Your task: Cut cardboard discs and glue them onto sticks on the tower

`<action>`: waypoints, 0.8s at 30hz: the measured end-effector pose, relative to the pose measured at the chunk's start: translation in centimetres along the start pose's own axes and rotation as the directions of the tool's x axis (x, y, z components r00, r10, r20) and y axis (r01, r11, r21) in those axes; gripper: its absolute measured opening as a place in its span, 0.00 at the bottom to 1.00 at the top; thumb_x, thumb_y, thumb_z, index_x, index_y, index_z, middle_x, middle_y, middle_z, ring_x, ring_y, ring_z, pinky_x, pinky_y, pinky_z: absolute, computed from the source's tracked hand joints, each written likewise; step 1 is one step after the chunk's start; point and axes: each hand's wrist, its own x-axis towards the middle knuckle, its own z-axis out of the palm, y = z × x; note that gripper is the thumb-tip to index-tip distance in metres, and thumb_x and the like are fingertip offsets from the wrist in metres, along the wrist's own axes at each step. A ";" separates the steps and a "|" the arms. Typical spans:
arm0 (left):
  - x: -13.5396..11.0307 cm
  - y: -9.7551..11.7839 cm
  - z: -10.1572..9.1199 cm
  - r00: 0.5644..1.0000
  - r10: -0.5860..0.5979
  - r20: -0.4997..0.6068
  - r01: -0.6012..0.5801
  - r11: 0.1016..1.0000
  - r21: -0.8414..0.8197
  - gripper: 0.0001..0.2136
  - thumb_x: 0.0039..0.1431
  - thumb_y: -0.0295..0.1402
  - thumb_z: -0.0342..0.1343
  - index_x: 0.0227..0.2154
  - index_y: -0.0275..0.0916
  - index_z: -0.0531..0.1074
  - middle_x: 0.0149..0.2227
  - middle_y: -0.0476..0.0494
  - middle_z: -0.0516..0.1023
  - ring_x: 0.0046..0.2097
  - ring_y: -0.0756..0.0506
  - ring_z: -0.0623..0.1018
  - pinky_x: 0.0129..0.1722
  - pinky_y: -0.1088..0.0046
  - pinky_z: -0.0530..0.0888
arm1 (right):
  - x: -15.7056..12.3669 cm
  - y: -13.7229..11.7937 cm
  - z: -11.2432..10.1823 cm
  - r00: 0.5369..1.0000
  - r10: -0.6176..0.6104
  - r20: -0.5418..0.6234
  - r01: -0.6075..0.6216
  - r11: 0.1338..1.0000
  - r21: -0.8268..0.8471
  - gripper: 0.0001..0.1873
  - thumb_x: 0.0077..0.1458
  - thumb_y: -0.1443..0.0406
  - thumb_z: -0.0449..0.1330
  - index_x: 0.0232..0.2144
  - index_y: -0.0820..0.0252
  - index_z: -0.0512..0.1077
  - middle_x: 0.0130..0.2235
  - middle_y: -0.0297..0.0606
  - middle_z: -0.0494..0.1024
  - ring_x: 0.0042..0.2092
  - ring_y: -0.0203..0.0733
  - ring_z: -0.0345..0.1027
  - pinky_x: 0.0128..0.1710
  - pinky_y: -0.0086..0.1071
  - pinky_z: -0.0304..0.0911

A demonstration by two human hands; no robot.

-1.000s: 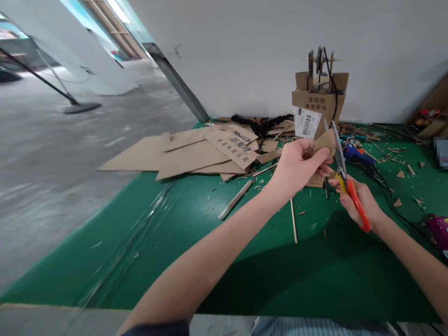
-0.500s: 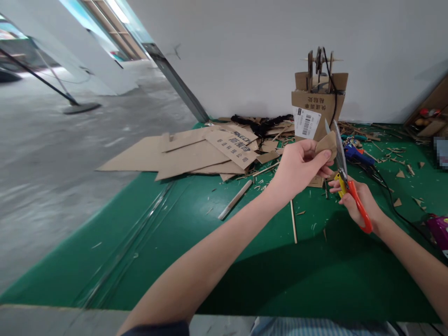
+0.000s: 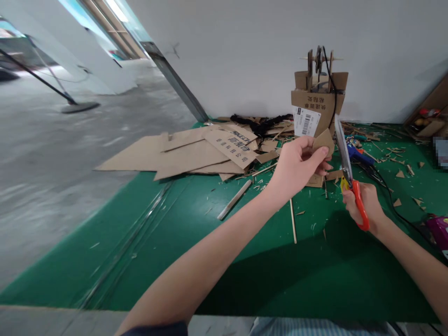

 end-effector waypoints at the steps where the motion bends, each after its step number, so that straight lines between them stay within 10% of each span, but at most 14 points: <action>1: 0.1 -0.1 -0.1 1.000 0.011 -0.004 -0.011 1.000 -0.001 0.06 0.62 0.32 0.59 0.33 0.35 0.71 0.30 0.46 0.79 0.30 0.51 0.81 0.28 0.77 0.80 | -0.1 0.3 0.1 1.000 0.007 0.001 -0.007 1.000 0.017 0.34 0.63 0.38 0.44 0.19 0.56 0.64 0.20 0.37 0.69 0.19 0.39 0.64 0.20 0.33 0.60; 11: 0.6 -0.2 -0.5 0.998 -0.053 0.036 0.056 0.995 -0.079 0.09 0.61 0.35 0.62 0.33 0.35 0.71 0.32 0.45 0.81 0.29 0.50 0.83 0.28 0.79 0.80 | -0.1 1.3 1.2 0.997 -0.017 0.073 -0.001 0.970 0.244 0.34 0.60 0.37 0.50 0.45 0.61 0.72 0.45 0.52 0.78 0.41 0.53 0.79 0.37 0.42 0.76; 24: 0.3 0.1 -0.3 0.998 -0.019 0.067 0.020 1.000 -0.020 0.06 0.59 0.32 0.60 0.30 0.34 0.73 0.28 0.47 0.79 0.25 0.54 0.79 0.25 0.81 0.78 | -0.1 1.0 1.2 0.993 -0.064 0.102 0.038 0.970 0.240 0.33 0.61 0.39 0.50 0.44 0.61 0.73 0.39 0.48 0.76 0.39 0.51 0.77 0.41 0.44 0.76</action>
